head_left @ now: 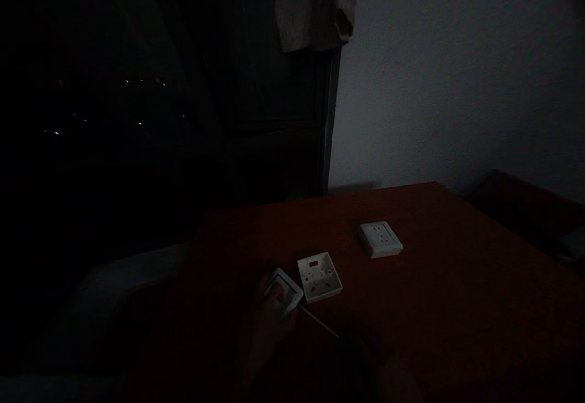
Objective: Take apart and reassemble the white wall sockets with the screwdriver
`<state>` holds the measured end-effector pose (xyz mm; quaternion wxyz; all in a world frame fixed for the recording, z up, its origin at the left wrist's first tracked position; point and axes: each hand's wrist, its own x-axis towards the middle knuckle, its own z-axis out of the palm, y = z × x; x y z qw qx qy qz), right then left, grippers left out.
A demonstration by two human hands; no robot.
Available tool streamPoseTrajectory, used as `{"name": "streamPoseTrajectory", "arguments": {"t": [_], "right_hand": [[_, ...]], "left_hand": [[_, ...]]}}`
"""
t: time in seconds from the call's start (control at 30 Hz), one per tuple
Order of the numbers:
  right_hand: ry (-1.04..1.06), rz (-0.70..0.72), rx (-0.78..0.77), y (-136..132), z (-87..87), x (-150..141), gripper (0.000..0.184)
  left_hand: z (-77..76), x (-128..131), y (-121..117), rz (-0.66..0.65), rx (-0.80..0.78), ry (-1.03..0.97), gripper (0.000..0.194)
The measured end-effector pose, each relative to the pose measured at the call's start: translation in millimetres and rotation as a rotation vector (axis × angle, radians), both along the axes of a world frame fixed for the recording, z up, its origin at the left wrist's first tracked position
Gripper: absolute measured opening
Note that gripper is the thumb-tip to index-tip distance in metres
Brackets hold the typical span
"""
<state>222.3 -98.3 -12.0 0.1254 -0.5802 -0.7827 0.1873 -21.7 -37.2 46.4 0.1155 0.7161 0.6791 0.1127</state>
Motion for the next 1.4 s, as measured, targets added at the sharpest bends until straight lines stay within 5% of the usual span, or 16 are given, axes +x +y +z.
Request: {"name": "streamPoseTrajectory", "arguments": {"t": [0.43, 0.57, 0.8, 1.13, 1.4], "right_hand": [[0.091, -0.027, -0.039, 3.6, -2.5, -2.9, 0.047], [0.096, -0.034, -0.183, 11.3, 18.7, -9.0, 0.042], [0.309, -0.135, -0.194, 6.7, 50.8, -13.3, 0.037], [0.699, -0.318, -0.562, 5.6, 19.7, 16.4, 0.045], [0.771, -0.289, -0.510, 13.3, 23.7, 20.5, 0.044]], "left_hand": [[-2.2, 2.0, -2.0, -0.011, -0.059, 0.058, 0.018], [-5.4, -2.2, -0.7, -0.025, -0.038, 0.030, 0.019], [-6.7, -7.4, -0.7, -0.063, -0.023, -0.040, 0.018], [-3.3, -21.8, 10.2, -0.004, -0.002, -0.219, 0.036], [5.4, -39.5, 27.2, -0.017, 0.117, -0.184, 0.031]]}}
